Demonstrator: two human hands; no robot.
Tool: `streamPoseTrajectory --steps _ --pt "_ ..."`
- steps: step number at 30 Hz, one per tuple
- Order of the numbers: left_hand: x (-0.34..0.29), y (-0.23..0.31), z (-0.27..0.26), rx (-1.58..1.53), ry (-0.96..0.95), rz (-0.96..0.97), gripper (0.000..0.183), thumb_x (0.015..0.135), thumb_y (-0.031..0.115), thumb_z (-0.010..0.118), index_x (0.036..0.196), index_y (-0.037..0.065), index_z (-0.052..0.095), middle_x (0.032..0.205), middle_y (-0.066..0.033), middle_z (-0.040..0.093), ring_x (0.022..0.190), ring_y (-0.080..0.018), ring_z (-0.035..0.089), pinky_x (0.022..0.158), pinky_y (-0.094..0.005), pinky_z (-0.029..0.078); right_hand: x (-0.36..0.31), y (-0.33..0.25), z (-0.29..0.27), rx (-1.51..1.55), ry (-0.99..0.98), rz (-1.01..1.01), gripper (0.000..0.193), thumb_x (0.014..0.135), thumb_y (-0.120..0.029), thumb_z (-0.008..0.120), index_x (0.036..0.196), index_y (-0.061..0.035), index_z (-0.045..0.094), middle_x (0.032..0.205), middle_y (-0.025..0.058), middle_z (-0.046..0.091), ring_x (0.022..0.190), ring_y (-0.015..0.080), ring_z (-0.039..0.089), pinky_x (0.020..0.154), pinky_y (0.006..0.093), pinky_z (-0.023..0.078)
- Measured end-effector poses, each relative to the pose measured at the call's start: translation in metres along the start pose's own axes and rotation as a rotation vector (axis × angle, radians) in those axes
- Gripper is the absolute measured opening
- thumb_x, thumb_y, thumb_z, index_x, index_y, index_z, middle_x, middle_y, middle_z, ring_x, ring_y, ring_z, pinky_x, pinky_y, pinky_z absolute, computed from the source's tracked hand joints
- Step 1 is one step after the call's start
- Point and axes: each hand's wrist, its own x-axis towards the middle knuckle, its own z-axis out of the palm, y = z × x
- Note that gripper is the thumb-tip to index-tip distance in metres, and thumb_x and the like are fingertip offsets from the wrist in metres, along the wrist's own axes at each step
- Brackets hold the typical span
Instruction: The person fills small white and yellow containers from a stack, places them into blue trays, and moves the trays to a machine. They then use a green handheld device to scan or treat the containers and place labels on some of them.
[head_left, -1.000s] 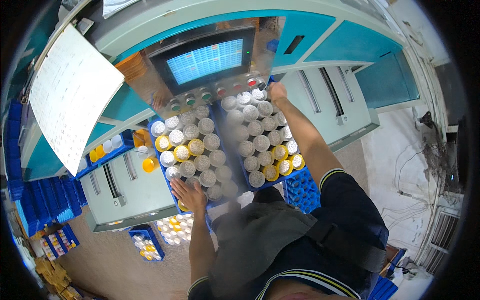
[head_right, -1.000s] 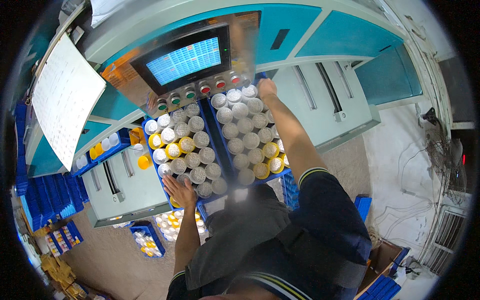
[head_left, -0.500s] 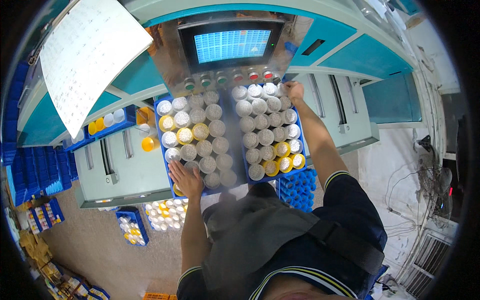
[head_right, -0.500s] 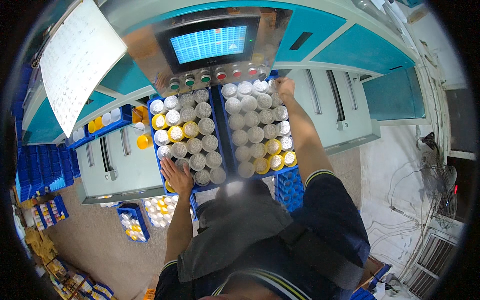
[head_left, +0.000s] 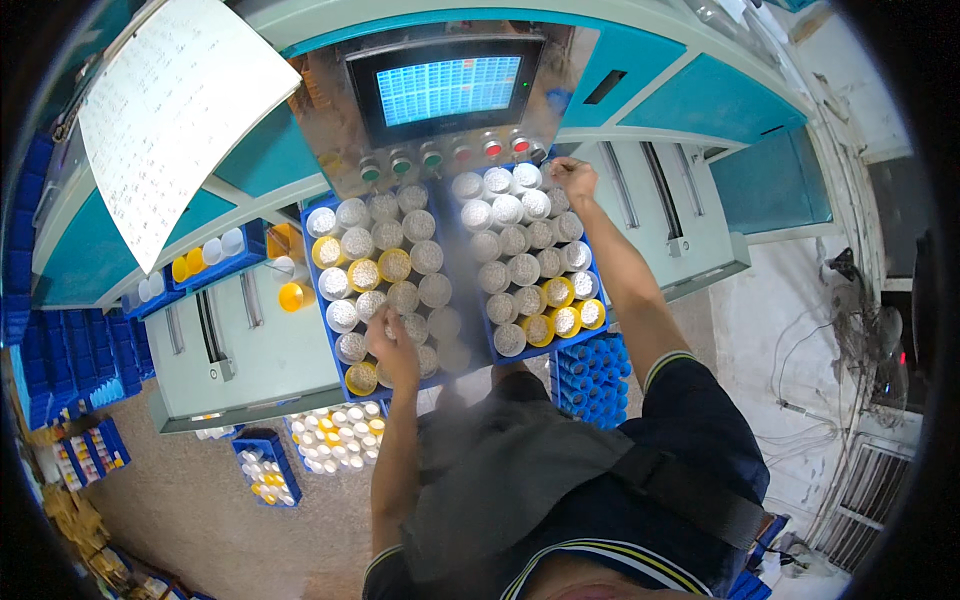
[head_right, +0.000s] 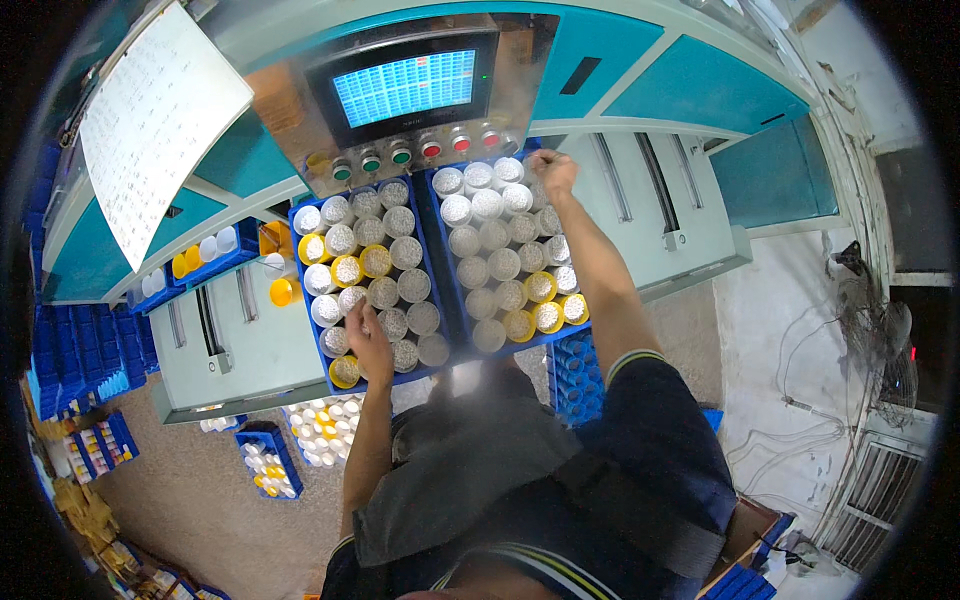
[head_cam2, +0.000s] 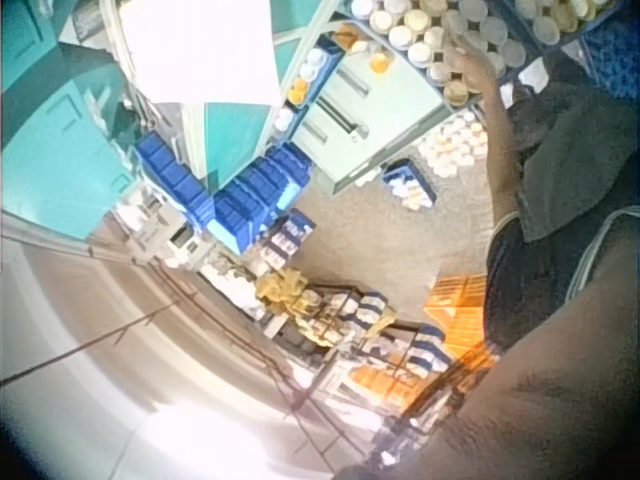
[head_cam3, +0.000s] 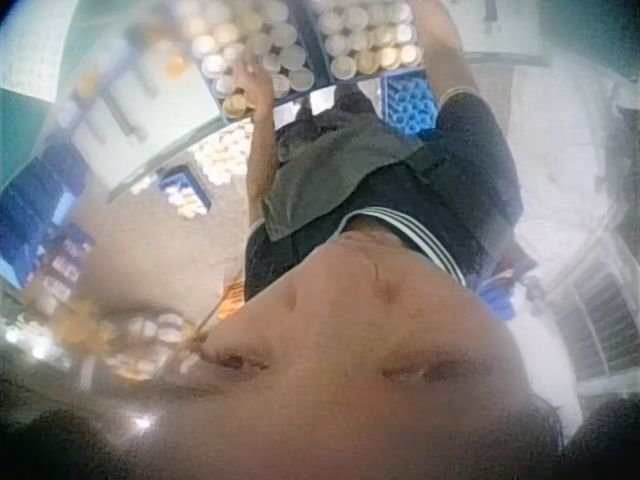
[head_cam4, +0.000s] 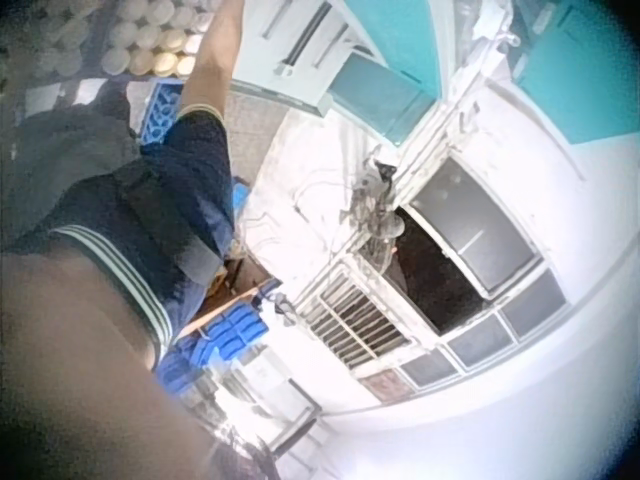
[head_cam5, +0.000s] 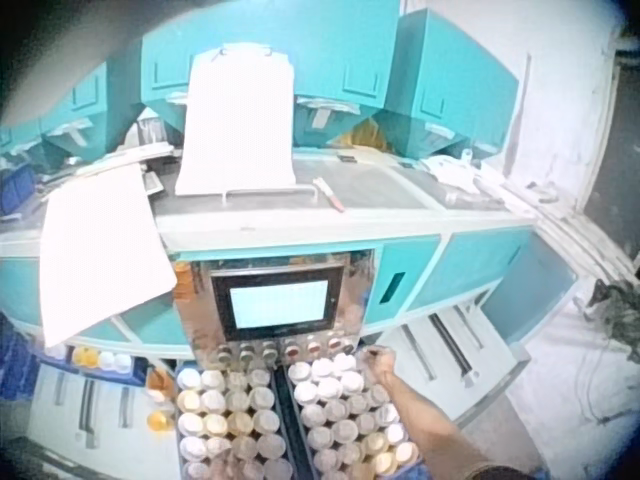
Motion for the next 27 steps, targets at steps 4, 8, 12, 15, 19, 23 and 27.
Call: streamPoseTrajectory --steps 4,8,12,15,19,23,27 --pt "0.022 0.026 0.052 -0.89 -0.203 -0.515 0.041 0.107 0.028 0.04 0.125 -0.004 0.058 0.125 -0.0167 0.062 0.12 -0.0285 0.057 0.103 -0.0388 0.044 -0.089 -0.063 0.041 0.0 -0.327 -0.071 0.012 0.087 -0.007 0.069 0.096 -0.0023 0.075 0.088 0.0111 0.074 0.08 0.0124 0.069 0.068 0.0289 0.054" --pt "0.048 0.032 0.09 -1.408 -0.288 -0.78 0.051 0.109 0.032 0.028 0.12 -0.004 0.062 0.12 -0.0138 0.065 0.12 -0.0293 0.058 0.105 -0.0398 0.045 -0.171 -0.121 0.075 -0.182 -0.778 -0.473 0.024 0.084 -0.013 0.071 0.106 -0.0025 0.072 0.102 0.0167 0.071 0.088 0.028 0.07 0.08 0.0368 0.055" --pt "0.06 0.029 0.088 -1.544 -0.161 -0.832 0.05 0.109 0.029 0.023 0.126 -0.003 0.057 0.125 -0.0143 0.062 0.115 -0.0271 0.059 0.105 -0.0412 0.046 -0.195 -0.146 0.11 -0.421 -0.833 -0.709 0.016 0.084 -0.011 0.069 0.096 -0.0026 0.073 0.099 0.0152 0.071 0.093 0.0339 0.067 0.081 0.0408 0.054" --pt "0.061 0.027 0.07 -1.598 -0.072 -0.849 0.047 0.109 0.027 0.025 0.119 -0.003 0.059 0.119 -0.0144 0.063 0.111 -0.0268 0.06 0.105 -0.0413 0.047 -0.187 -0.146 0.127 -0.221 -0.826 -0.636 0.014 0.083 -0.011 0.071 0.093 -0.0008 0.072 0.09 0.0158 0.07 0.082 0.0281 0.069 0.075 0.0374 0.054" --pt "0.061 0.032 0.052 -1.747 -0.036 -0.885 0.039 0.108 0.025 0.035 0.113 -0.008 0.055 0.114 -0.0182 0.061 0.11 -0.0312 0.059 0.102 -0.0413 0.051 -0.151 -0.133 0.157 -0.073 -0.691 -0.416 0.013 0.083 -0.011 0.071 0.091 -0.0005 0.072 0.079 0.0173 0.069 0.069 0.0247 0.07 0.064 0.0352 0.054" --pt "0.062 0.04 0.041 -1.784 0.137 -0.938 0.035 0.108 0.017 0.034 0.123 -0.01 0.05 0.12 -0.0221 0.057 0.113 -0.0329 0.058 0.108 -0.0429 0.048 -0.091 -0.102 0.209 -0.516 -0.486 -0.508 0.012 0.085 -0.011 0.064 0.088 -0.0048 0.073 0.085 0.0204 0.07 0.08 0.0359 0.07 0.07 0.0424 0.054" --pt "0.056 0.034 0.033 -1.545 0.003 -0.768 0.035 0.106 0.008 0.036 0.135 -0.012 0.04 0.136 -0.025 0.047 0.125 -0.0346 0.051 0.115 -0.042 0.042 -0.059 -0.058 0.238 -0.817 -0.505 -0.556 0.02 0.083 -0.016 0.063 0.098 -0.0079 0.074 0.089 0.0168 0.072 0.082 0.0372 0.069 0.073 0.0446 0.054"
